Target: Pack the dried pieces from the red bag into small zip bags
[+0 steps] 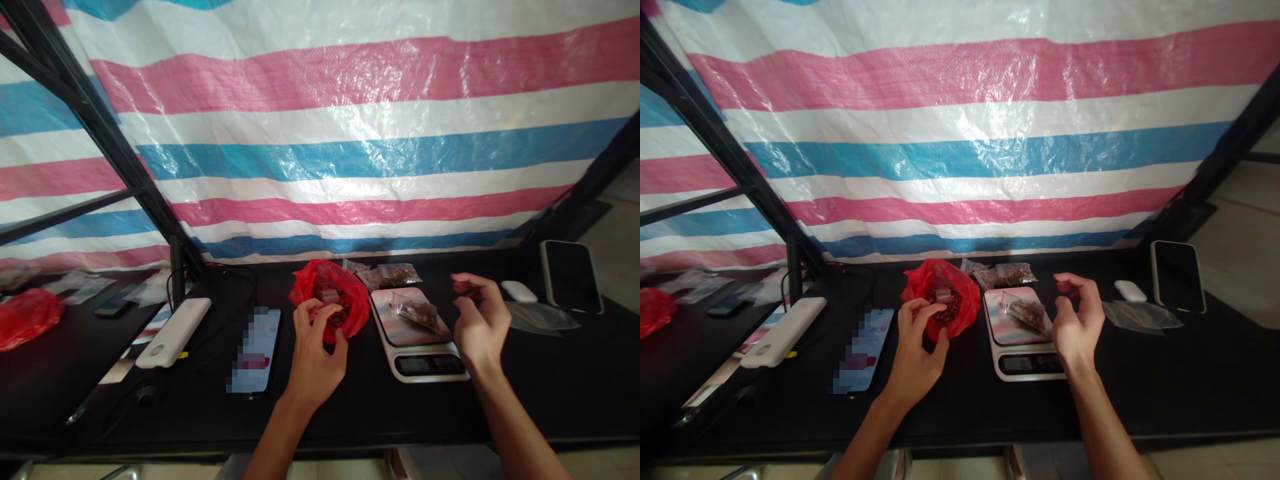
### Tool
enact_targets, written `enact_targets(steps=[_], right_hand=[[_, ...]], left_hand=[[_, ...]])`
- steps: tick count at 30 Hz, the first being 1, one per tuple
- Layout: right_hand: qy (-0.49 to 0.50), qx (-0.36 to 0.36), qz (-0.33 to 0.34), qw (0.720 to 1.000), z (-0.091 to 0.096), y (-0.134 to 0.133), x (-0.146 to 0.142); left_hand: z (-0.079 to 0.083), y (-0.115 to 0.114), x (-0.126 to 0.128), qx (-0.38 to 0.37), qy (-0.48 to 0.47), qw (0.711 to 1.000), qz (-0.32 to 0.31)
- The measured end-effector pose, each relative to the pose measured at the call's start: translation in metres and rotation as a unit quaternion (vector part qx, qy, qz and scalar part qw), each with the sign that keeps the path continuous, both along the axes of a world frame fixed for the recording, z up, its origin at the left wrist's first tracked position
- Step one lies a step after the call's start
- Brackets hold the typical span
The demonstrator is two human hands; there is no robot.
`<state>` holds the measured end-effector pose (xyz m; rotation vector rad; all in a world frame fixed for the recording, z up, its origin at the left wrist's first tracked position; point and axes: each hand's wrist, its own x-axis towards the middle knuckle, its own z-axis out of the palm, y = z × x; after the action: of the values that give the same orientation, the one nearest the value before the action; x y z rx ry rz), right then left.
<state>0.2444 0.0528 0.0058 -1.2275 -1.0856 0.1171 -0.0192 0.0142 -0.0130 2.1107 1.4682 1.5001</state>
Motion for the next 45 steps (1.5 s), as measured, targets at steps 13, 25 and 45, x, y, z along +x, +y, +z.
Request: enact_targets(steps=[13,25,45], right_hand=[[0.006,-0.028,0.051,0.998,-0.005,0.001,0.005],[-0.321,-0.189,0.199,0.906,-0.010,0.002,0.011],[-0.317,-0.145,0.262,0.900,0.001,0.006,-0.091]], left_hand=[[0.004,0.005,-0.008,-0.010,-0.057,0.997,-0.049],[0.006,0.005,-0.011,-0.024,-0.061,0.997,-0.046],[0.007,-0.004,-0.014,-0.100,0.060,0.982,-0.148]])
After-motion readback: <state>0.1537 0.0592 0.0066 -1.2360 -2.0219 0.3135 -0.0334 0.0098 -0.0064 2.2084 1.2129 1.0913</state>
